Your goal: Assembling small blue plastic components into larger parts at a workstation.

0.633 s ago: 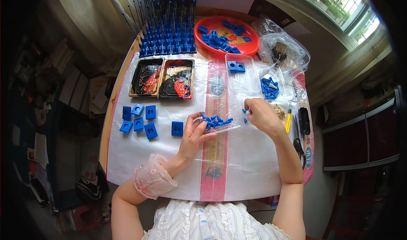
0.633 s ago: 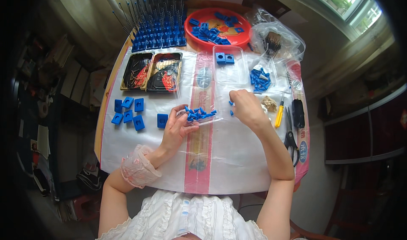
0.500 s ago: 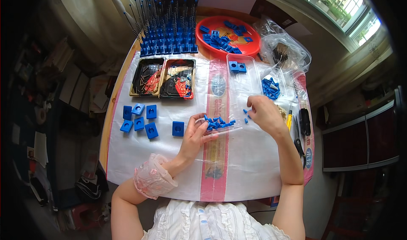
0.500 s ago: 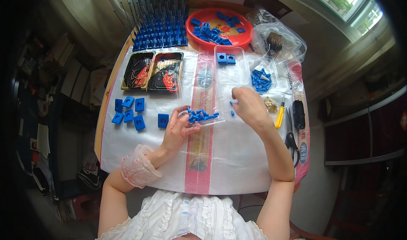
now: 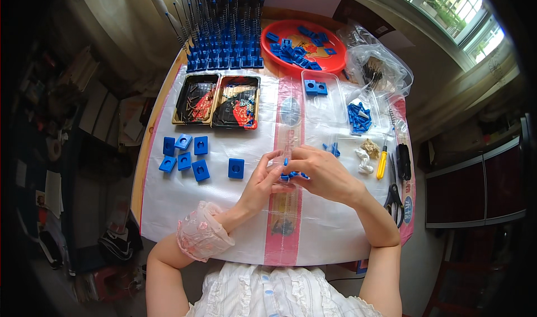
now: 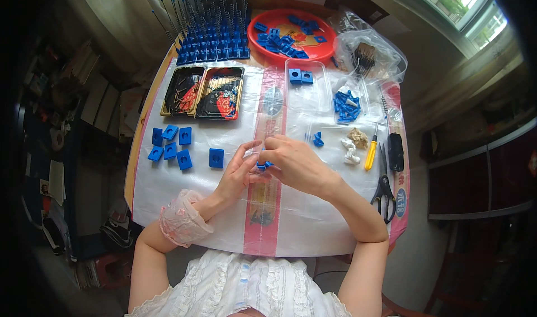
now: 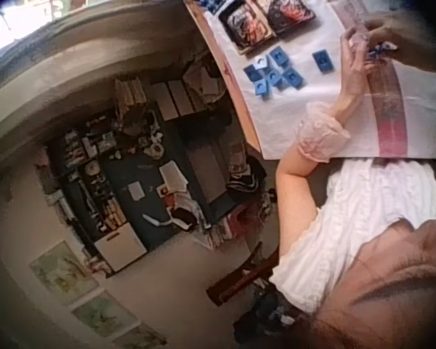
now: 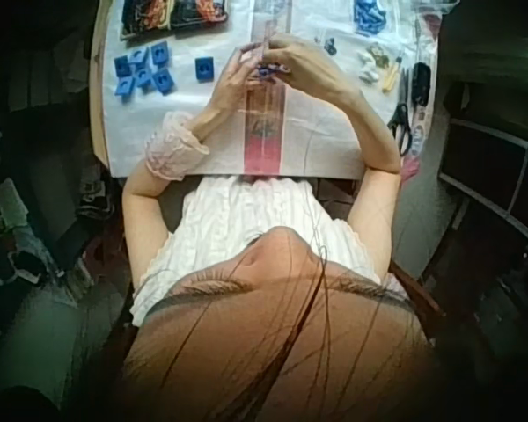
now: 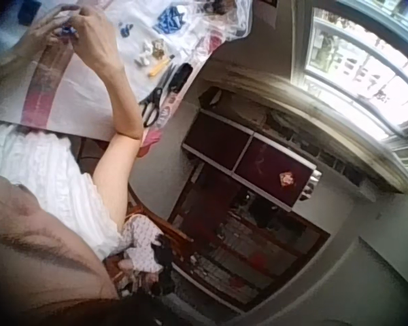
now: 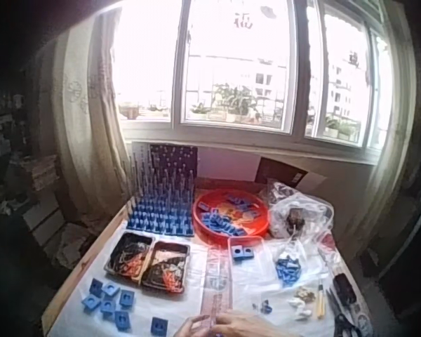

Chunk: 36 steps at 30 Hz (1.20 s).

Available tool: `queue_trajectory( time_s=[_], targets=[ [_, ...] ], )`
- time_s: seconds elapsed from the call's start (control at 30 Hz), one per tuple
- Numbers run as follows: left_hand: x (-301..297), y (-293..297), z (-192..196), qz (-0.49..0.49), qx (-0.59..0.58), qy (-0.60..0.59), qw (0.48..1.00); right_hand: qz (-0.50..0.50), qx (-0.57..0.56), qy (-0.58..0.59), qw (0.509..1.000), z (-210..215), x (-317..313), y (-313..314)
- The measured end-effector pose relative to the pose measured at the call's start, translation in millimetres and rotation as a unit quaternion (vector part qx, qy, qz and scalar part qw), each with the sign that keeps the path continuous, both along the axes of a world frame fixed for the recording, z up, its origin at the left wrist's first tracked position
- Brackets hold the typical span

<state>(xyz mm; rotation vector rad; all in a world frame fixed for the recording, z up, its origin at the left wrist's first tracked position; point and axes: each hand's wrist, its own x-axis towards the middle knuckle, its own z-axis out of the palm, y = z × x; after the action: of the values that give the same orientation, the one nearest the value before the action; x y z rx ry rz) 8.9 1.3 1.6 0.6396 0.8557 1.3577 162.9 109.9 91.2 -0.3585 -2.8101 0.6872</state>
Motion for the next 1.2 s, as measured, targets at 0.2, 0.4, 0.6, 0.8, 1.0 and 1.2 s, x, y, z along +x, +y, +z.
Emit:
queue_trajectory(
  time_s=[0.2, 0.4, 0.6, 0.8, 1.0, 1.2],
  targets=[
    [-0.3, -0.8, -4.9, -0.019, 0.001, -0.009, 1.000, -0.088, 0.079, 0.015, 0.993, -8.7, -9.0, -3.4],
    [-1.1, -2.9, -1.2, -0.023, -0.004, 0.003, 1.000, -0.163, 0.090, 0.062, 0.981, 11.3, -0.2, 5.2],
    [-1.3, -2.2, 1.2, -0.013, -0.010, -0.001, 1.000, -0.144, 0.097, 0.036, 0.984, 19.7, 9.8, 15.1],
    [-0.6, -1.7, 2.6, -0.017, -0.012, -0.003, 1.000, -0.102, 0.101, -0.004, 0.990, 14.3, 8.9, 12.6],
    [-1.2, -2.1, -3.1, -0.026, -0.004, 0.004, 1.000, -0.108, 0.140, -0.001, 0.984, 10.2, 5.8, 13.4],
    [-1.0, -2.1, -0.8, -0.039, -0.002, 0.015, 0.999, -0.090, 0.140, -0.007, 0.986, 2.2, 2.4, 13.9]
  ],
)
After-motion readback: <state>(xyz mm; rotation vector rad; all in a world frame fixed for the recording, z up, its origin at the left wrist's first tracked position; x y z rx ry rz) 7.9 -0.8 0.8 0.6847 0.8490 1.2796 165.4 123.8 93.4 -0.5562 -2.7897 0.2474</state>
